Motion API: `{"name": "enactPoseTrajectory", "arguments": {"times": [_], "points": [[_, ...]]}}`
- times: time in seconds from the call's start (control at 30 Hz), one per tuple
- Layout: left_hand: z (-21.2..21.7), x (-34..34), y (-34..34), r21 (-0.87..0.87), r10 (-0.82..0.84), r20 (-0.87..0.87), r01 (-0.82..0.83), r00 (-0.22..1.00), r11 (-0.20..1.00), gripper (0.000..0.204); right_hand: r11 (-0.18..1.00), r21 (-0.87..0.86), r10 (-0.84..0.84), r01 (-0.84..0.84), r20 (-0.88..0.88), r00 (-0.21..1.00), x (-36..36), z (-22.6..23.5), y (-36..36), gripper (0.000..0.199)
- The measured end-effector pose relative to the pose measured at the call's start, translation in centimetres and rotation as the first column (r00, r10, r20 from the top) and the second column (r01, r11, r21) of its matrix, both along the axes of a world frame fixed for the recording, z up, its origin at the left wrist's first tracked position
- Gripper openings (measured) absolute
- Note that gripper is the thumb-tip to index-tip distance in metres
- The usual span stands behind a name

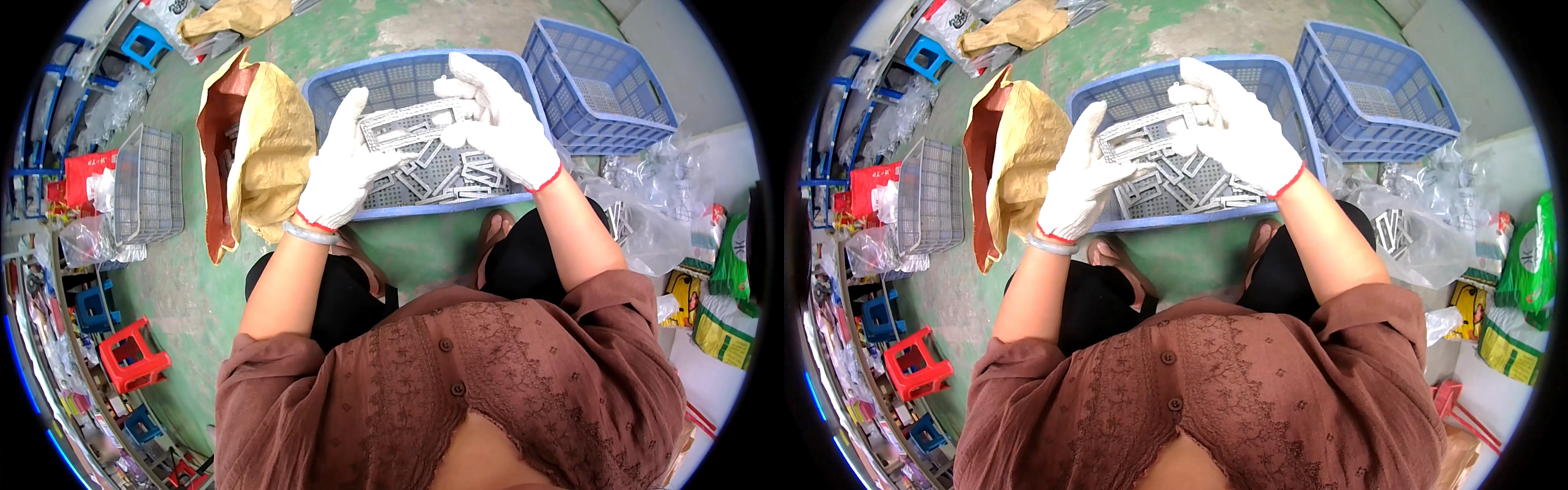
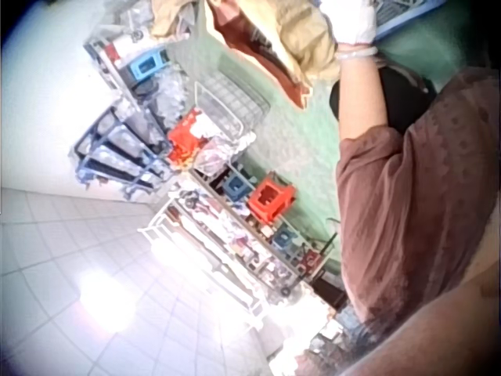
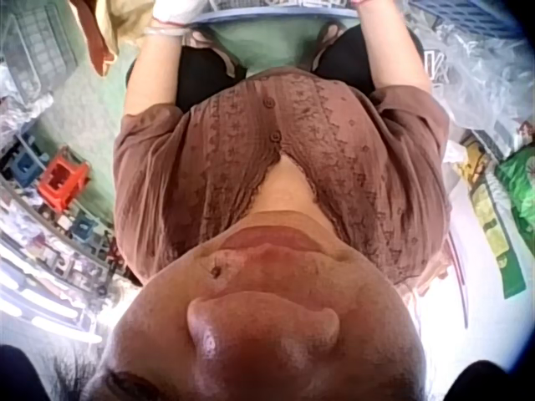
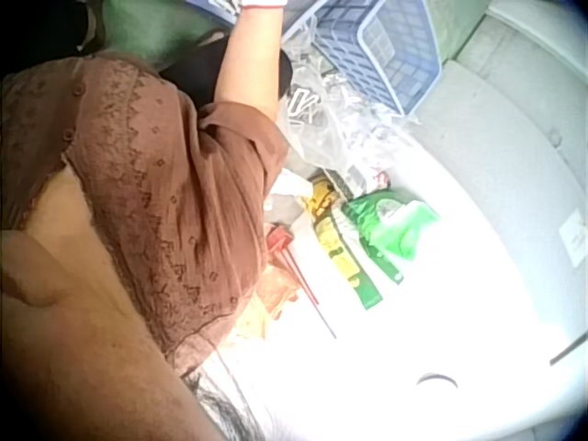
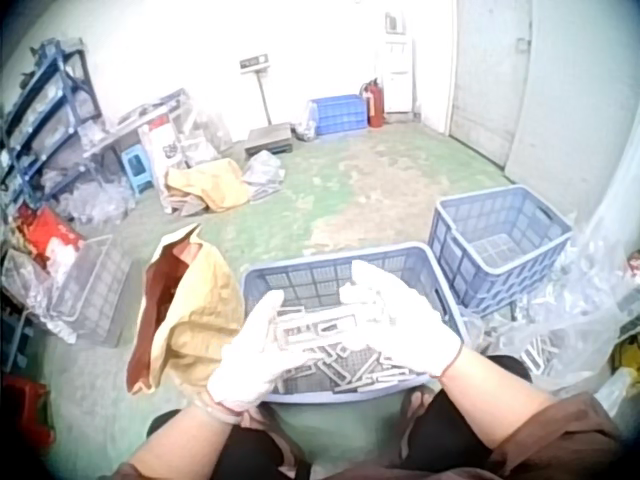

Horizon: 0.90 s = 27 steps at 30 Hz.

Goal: The person sits on the floor and sorts small rectangular metal parts from a blue crate into a cloth bag. They pick up handfuls of parts, inspect them, and transfer them into the bag, occasionally adjusting the camera.

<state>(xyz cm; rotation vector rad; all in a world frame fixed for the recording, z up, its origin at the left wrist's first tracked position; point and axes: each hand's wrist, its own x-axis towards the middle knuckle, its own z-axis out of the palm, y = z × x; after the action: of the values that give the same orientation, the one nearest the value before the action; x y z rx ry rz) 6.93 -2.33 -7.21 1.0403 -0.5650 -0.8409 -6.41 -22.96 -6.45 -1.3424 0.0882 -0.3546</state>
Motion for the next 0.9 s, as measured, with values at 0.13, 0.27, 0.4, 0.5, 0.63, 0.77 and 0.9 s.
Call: {"name": "enactPoseTrajectory", "arguments": {"times": [0.13, 0.27, 0.4, 0.5, 0.63, 0.77, 0.9], "points": [[1.8, -0.6, 0.1, 0.163, 0.014, 0.410, -0.088, 0.912, 0.983, 0.078, 0.946, -0.304, -0.034, 0.110, 0.243, 0.969, 0.5, -0.3, 0.4, 0.081], [0.6, -0.1, 0.0, 0.031, 0.031, 0.292, -0.042, 0.956, 0.999, 0.072, 0.976, -0.215, 0.012, 0.021, 0.152, 0.988, 0.2, 0.5, 0.8, 0.086], [1.0, 0.0, 0.5, 0.015, 0.095, 0.325, -0.105, 0.941, 0.994, 0.065, 0.952, -0.301, -0.005, 0.045, 0.132, 0.991, 0.6, -0.1, 0.9, 0.085], [2.6, 0.8, 1.2, 0.022, 0.282, 0.356, -0.310, 0.891, 0.950, 0.059, 0.756, -0.635, -0.146, 0.159, 0.073, 0.987, 0.5, -0.5, -0.2, 0.081], [4.4, 4.6, 3.9, -0.139, 0.547, 0.227, -0.530, 0.805, 0.837, 0.042, 0.844, -0.502, -0.229, 0.189, -0.019, 0.973, 0.6, -0.8, -0.3, 0.076], [4.9, 9.5, 8.0, -0.193, 0.713, -0.002, -0.700, 0.701, 0.688, 0.026, 0.843, -0.500, -0.257, 0.201, -0.045, 0.965, 0.7, -1.8, -1.2, 0.073], [2.9, 12.5, 10.8, -0.086, 0.687, 0.469, -0.745, 0.555, 0.661, 0.008, 0.813, -0.559, -0.255, 0.164, -0.088, 0.963, 1.1, -1.5, -1.0, 0.070]]}}
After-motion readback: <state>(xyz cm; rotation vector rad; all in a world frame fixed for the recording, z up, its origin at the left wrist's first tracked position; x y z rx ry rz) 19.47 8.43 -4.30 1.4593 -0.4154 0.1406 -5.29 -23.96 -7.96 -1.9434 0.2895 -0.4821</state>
